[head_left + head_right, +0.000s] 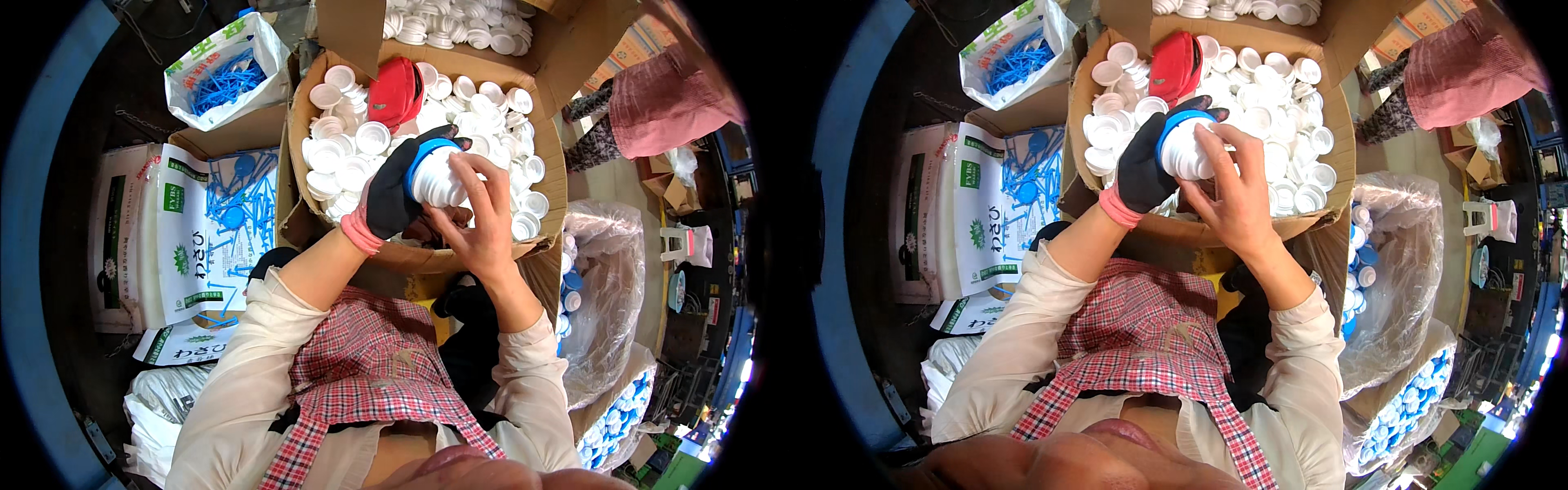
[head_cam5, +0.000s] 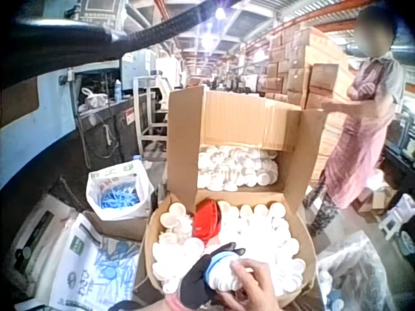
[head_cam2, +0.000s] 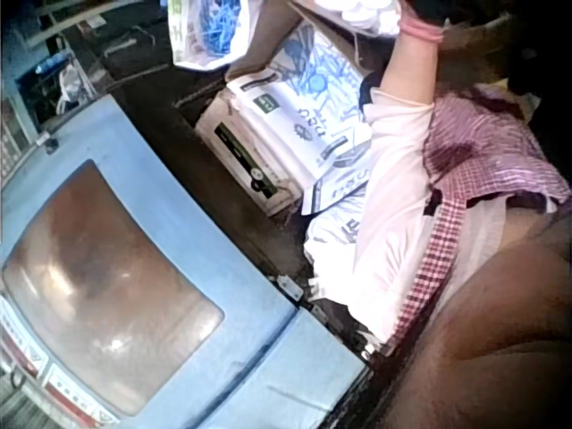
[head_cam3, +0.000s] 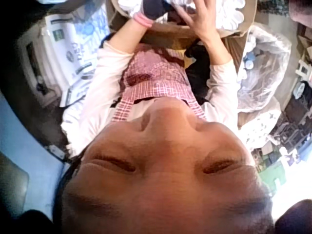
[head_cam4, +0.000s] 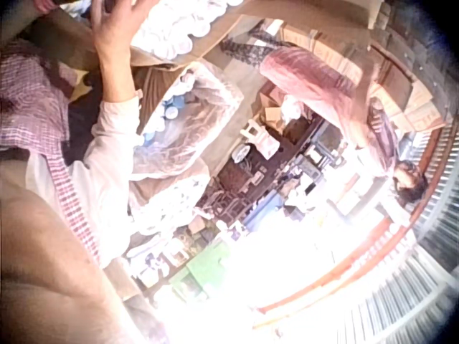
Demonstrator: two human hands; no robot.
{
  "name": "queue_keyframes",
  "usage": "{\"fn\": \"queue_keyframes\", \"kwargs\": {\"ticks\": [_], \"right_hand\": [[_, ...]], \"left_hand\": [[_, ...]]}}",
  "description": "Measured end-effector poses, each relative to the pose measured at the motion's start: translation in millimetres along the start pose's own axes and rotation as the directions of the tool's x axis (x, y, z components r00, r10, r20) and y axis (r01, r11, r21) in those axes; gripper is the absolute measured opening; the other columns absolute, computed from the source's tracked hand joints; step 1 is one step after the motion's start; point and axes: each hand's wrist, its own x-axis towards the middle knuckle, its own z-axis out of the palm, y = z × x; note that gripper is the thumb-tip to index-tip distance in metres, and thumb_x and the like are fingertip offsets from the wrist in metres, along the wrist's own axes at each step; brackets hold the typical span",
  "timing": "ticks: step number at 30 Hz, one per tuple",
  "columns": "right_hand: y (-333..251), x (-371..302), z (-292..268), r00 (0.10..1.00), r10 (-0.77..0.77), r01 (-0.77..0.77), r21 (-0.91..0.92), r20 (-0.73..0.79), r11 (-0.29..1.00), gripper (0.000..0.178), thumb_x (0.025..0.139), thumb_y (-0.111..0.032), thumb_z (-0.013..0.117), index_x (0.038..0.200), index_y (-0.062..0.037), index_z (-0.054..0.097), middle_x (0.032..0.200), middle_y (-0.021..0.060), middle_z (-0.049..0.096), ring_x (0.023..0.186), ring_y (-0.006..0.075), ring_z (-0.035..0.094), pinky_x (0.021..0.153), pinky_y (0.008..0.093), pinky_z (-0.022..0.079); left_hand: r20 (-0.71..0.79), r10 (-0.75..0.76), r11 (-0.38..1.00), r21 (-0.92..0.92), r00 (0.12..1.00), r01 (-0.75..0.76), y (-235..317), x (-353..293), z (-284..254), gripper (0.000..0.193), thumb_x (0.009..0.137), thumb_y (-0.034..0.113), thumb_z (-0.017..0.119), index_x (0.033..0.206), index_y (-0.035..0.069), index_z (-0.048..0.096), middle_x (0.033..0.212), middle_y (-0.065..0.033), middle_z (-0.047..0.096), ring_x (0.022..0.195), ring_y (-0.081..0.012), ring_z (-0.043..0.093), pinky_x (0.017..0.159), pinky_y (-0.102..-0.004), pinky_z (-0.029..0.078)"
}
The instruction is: The person repeatedly picks white plastic containers and blue lids from boxes, wipes the containers with a cloth, and screws the lids on. The person then places the assembled containers into a nearby box. The process is repeated continuously throughout the clip.
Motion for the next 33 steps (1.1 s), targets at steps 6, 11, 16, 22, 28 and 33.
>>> {"fn": "queue_keyframes", "kwargs": {"ticks": [6, 11, 16, 22, 28, 33], "right_hand": [[1, 0, 0, 1.000, -0.001, 0.001, -0.007, 0.002, 1.000, 0.066, 0.063, 0.000, 0.078, 0.125, -0.0043, 0.053, 0.118, 0.0167, 0.049, 0.103, 0.0315, 0.051, 0.078, 0.0358, 0.049], [0, 0, -1, 1.000, -0.002, 0.002, -0.014, 0.004, 1.000, 0.066, 0.063, 0.000, 0.078, 0.124, -0.0041, 0.054, 0.118, 0.0168, 0.049, 0.103, 0.0317, 0.051, 0.077, 0.0355, 0.049], [-2, 0, 0, 1.000, 0.018, -0.018, 0.004, 0.017, 1.000, 0.066, 0.063, -0.001, 0.078, 0.124, -0.0045, 0.054, 0.120, 0.0166, 0.049, 0.103, 0.0319, 0.050, 0.079, 0.0365, 0.049], [-2, 8, -14, 0.984, 0.169, -0.177, 0.162, 0.063, 0.971, 0.069, 0.068, -0.021, 0.080, 0.128, -0.0055, 0.051, 0.133, 0.0169, 0.041, 0.118, 0.0313, 0.045, 0.094, 0.0395, 0.042], [12, 6, 11, 0.771, 0.636, -0.546, 0.538, 0.025, 0.642, 0.050, 0.099, -0.045, 0.042, 0.088, 0.0014, 0.058, 0.072, 0.0001, 0.049, 0.071, 0.0101, 0.042, 0.064, 0.0260, 0.037], [20, 8, 15, 0.765, 0.644, -0.542, 0.557, 0.017, 0.629, 0.052, 0.099, -0.046, 0.040, 0.087, 0.0015, 0.057, 0.074, 0.0004, 0.049, 0.072, 0.0103, 0.040, 0.064, 0.0266, 0.037]], "left_hand": [[-0.007, 0.197, 0.946, 0.264, 0.980, -0.189, 6, 1, 4, 0.046, 0.094, 0.008, 0.051, 0.136, -0.003, 0.039, 0.133, -0.0141, 0.050, 0.120, -0.0241, 0.051, 0.102, -0.0368, 0.042], [0.007, 0.264, 0.920, 0.297, 0.965, -0.254, 11, 2, 5, 0.056, 0.084, 0.002, 0.065, 0.135, -0.002, 0.041, 0.133, -0.0130, 0.050, 0.118, -0.0233, 0.053, 0.101, -0.0360, 0.042], [0.068, -0.171, 0.544, -0.825, 0.983, 0.152, 17, 2, 9, 0.063, 0.083, 0.013, 0.070, 0.136, -0.001, 0.040, 0.134, -0.0126, 0.050, 0.119, -0.0222, 0.052, 0.101, -0.0345, 0.042], [0.014, -0.122, 0.915, -0.385, 0.992, 0.118, 27, 2, 14, 0.063, 0.083, 0.013, 0.069, 0.139, 0.002, 0.040, 0.132, -0.0087, 0.052, 0.116, -0.0154, 0.051, 0.098, -0.0298, 0.042], [0.075, 0.081, 0.996, 0.025, 0.994, -0.083, 10, 4, 22, 0.065, 0.082, 0.020, 0.068, 0.138, -0.002, 0.040, 0.137, -0.0108, 0.048, 0.121, -0.0169, 0.047, 0.102, -0.0312, 0.036], [-0.006, -0.088, 0.996, 0.010, 0.996, 0.088, -21, -11, 13, 0.066, 0.080, 0.011, 0.067, 0.138, -0.002, 0.040, 0.138, -0.0132, 0.046, 0.125, -0.0198, 0.045, 0.106, -0.0313, 0.031]]}}
